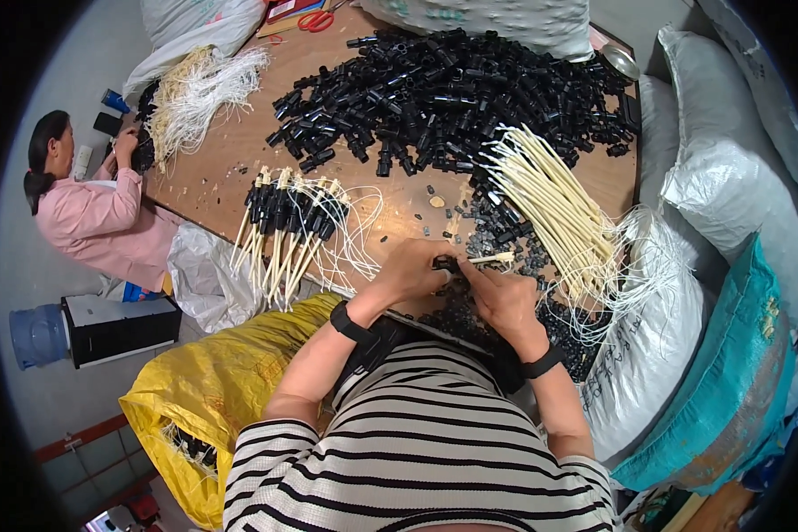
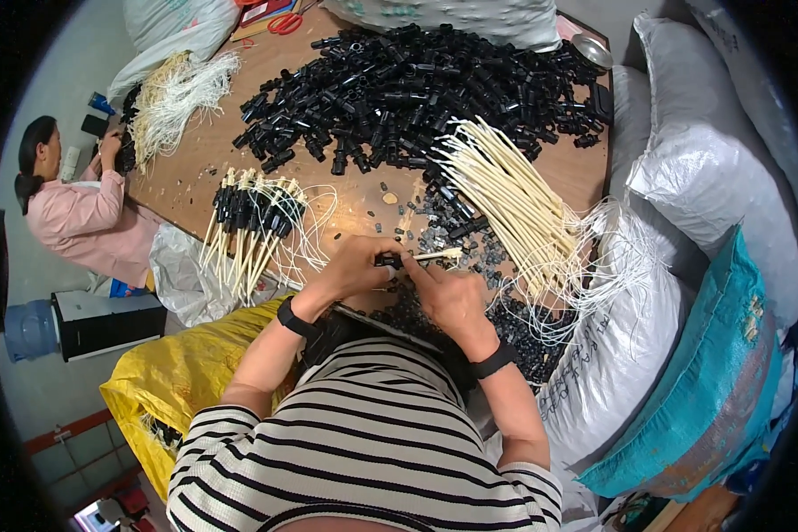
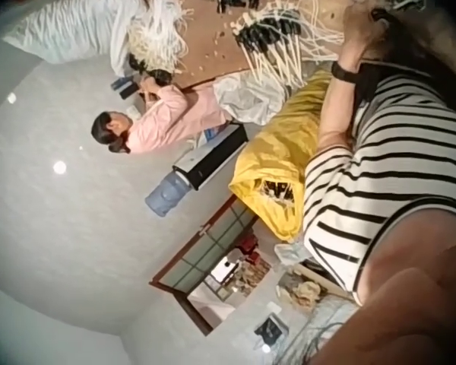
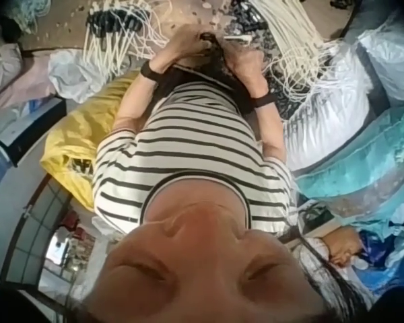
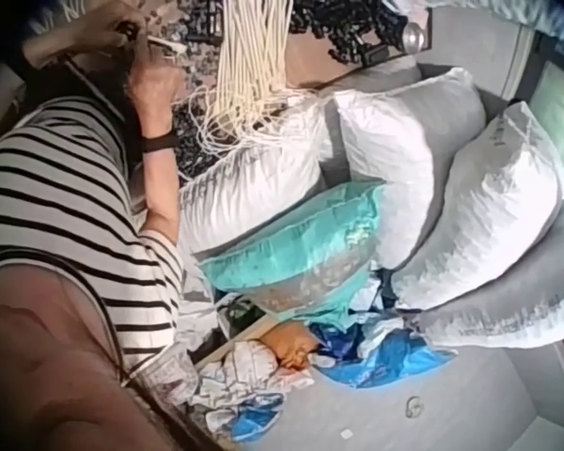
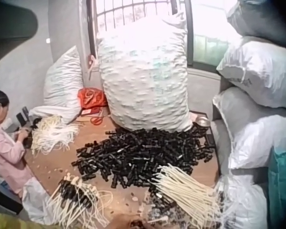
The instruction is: The person assembles components by hand, picking up a white stick and sliding a black plastic piece onto it. They then thread a white cord through the assembly and pull it tight before placing the finished unit onto a pile.
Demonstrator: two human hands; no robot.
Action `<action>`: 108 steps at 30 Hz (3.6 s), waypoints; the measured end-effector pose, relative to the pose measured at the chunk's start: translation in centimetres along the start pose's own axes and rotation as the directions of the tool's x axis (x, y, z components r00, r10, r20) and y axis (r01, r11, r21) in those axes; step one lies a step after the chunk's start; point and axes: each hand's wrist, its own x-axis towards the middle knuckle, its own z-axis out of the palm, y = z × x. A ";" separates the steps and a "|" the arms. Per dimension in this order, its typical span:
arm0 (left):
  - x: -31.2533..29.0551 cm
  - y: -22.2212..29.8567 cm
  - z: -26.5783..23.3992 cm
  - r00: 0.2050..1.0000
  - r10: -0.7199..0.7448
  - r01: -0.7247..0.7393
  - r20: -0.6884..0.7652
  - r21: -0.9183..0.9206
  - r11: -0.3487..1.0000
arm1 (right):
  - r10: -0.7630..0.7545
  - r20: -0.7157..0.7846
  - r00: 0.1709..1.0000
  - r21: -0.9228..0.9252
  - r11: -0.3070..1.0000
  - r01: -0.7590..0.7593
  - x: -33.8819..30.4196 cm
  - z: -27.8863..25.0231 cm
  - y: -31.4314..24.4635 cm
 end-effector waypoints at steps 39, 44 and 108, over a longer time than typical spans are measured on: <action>0.6 -4.4 -6.7 0.741 0.426 -0.124 -0.519 0.518 0.846 | 0.333 0.035 0.942 0.309 0.893 -0.327 1.4 0.8 0.4; 6.3 -6.7 -7.6 0.805 0.260 0.130 -0.533 0.587 0.799 | 0.446 -0.265 0.855 -0.314 0.798 -0.514 0.7 -4.1 4.7; -1.5 -1.7 -1.2 0.988 0.097 -0.068 -0.120 0.224 0.972 | 0.313 -0.043 0.949 0.252 0.922 -0.293 2.0 1.5 -2.3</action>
